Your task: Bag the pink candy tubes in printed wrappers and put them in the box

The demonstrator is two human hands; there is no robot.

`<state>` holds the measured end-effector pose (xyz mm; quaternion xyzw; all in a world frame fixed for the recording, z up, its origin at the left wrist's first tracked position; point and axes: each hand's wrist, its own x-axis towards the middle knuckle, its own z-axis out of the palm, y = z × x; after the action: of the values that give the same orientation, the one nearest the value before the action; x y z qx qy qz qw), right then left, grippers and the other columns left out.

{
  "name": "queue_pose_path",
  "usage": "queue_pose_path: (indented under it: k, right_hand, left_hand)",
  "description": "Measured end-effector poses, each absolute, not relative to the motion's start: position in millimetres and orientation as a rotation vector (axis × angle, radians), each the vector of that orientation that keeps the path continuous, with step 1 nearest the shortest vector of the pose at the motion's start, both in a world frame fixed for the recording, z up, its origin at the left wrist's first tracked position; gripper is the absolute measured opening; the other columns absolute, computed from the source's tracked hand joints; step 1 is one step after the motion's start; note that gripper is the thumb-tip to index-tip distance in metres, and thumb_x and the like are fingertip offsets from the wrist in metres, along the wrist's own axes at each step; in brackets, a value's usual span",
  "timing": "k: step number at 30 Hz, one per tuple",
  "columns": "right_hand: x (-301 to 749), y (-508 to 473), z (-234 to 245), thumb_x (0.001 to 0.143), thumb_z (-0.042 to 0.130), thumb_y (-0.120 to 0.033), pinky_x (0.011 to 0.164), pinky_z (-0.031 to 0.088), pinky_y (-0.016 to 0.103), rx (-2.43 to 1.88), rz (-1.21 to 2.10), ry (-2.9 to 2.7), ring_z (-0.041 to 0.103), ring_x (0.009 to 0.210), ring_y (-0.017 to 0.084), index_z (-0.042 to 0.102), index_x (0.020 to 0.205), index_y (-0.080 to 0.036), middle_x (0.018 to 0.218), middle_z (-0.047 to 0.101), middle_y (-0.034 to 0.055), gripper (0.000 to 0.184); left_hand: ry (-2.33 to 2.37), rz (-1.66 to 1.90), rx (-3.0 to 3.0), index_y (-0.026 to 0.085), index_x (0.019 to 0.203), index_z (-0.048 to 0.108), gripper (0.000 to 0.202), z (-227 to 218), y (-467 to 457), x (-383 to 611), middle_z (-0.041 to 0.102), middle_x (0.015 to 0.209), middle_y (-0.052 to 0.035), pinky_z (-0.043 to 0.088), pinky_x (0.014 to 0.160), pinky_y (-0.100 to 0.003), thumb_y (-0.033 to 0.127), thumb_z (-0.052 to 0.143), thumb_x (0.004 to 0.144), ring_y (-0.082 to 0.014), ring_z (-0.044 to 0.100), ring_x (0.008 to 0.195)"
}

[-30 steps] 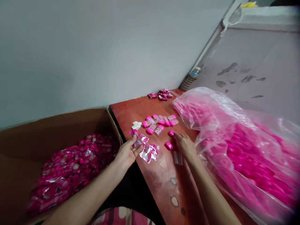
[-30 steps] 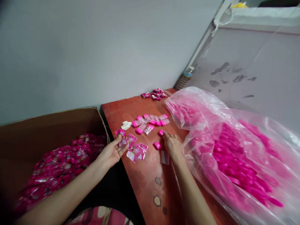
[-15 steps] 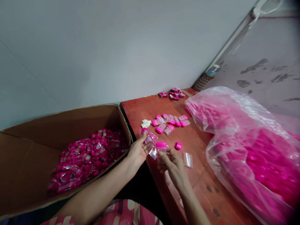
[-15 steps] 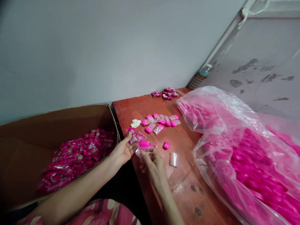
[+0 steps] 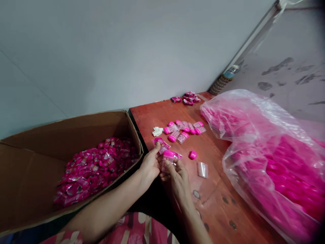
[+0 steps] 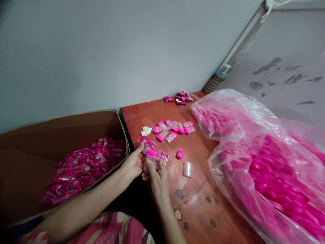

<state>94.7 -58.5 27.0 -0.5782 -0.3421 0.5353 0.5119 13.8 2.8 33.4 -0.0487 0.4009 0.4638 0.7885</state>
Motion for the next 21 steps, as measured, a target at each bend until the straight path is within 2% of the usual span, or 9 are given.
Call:
queue_pose_path:
  k: [8,15,21]
  right_hand:
    - [96,-56,20,0.074,0.062,-0.041,0.042,0.043,0.021,-1.369,1.303,-0.819,0.056,0.045,0.011,0.053,0.085,-0.018,0.060,0.060,-0.0020,0.027]
    - [99,-55,11,0.076,0.060,-0.041,0.043,0.042,0.020,-1.331,1.288,-0.824,0.055,0.049,0.011,0.053,0.085,-0.018,0.064,0.060,-0.0008,0.025]
    - [100,-58,10,0.076,0.060,-0.039,0.046,0.043,0.022,-1.378,1.176,-0.898,0.054,0.051,0.011,0.053,0.082,-0.018,0.063,0.059,-0.0016,0.023]
  left_hand:
    - [0.835,1.002,0.158,0.014,0.061,0.050,0.039,24,-2,15,0.051,0.047,0.0026,0.031,0.035,-0.020,0.045,0.074,0.057,-0.0086,0.045,0.035]
    - [0.791,0.967,0.474,0.013,0.067,0.054,0.036,26,-1,9,0.053,0.049,0.0022,0.032,0.035,-0.019,0.041,0.075,0.057,-0.0084,0.046,0.036]
    - [0.818,0.907,0.494,0.011,0.061,0.055,0.031,20,1,9,0.054,0.049,0.0006,0.037,0.040,-0.020,0.033,0.076,0.056,-0.0079,0.048,0.039]
